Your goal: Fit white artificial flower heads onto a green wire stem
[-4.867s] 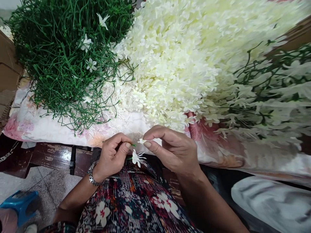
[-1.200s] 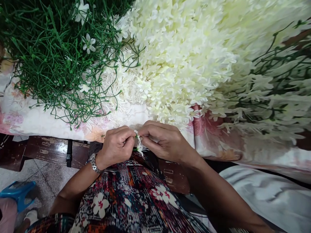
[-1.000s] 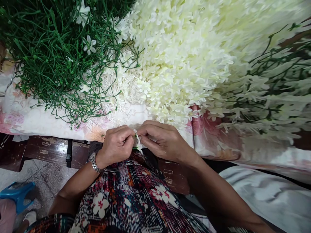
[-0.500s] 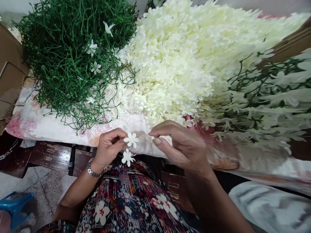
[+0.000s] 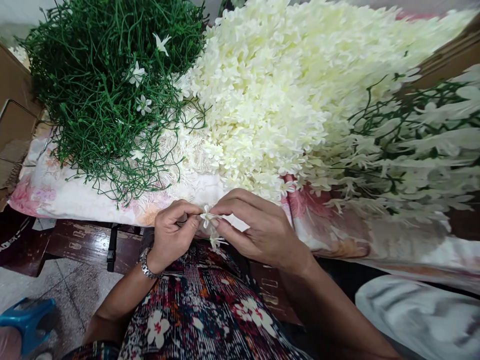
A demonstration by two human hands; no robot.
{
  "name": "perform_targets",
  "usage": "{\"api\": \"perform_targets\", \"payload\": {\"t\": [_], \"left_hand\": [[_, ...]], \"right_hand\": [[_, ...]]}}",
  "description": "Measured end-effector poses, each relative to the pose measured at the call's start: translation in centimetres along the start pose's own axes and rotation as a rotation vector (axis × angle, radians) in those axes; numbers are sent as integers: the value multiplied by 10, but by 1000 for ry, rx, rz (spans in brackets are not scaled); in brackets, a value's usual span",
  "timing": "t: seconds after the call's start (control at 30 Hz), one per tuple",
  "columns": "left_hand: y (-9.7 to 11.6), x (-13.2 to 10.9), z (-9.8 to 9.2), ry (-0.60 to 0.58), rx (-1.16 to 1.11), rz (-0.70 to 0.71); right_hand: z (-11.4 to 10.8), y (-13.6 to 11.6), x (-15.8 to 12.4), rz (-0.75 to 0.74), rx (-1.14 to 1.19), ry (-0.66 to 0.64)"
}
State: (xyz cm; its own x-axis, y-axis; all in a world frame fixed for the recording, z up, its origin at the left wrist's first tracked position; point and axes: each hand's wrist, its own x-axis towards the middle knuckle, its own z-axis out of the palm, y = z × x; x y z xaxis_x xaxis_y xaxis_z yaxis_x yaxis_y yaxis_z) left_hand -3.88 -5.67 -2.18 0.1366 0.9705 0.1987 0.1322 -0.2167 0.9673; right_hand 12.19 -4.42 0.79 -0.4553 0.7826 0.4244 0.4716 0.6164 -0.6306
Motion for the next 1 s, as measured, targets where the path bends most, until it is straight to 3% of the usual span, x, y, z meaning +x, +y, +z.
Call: {"api": "perform_targets", "payload": {"t": [0.17, 0.37, 0.6, 1.0], "left_hand": [[2, 0, 2, -13, 37, -3], [2, 1, 3, -79, 79, -123], [-2, 5, 7, -93, -8, -179], [-6, 6, 10, 5, -79, -274]], "right_hand": [[5, 4, -2, -16, -26, 6], [8, 9, -4, 6, -5, -7], [9, 16, -3, 32, 30, -47], [23, 20, 2, 49, 26, 22]]}}
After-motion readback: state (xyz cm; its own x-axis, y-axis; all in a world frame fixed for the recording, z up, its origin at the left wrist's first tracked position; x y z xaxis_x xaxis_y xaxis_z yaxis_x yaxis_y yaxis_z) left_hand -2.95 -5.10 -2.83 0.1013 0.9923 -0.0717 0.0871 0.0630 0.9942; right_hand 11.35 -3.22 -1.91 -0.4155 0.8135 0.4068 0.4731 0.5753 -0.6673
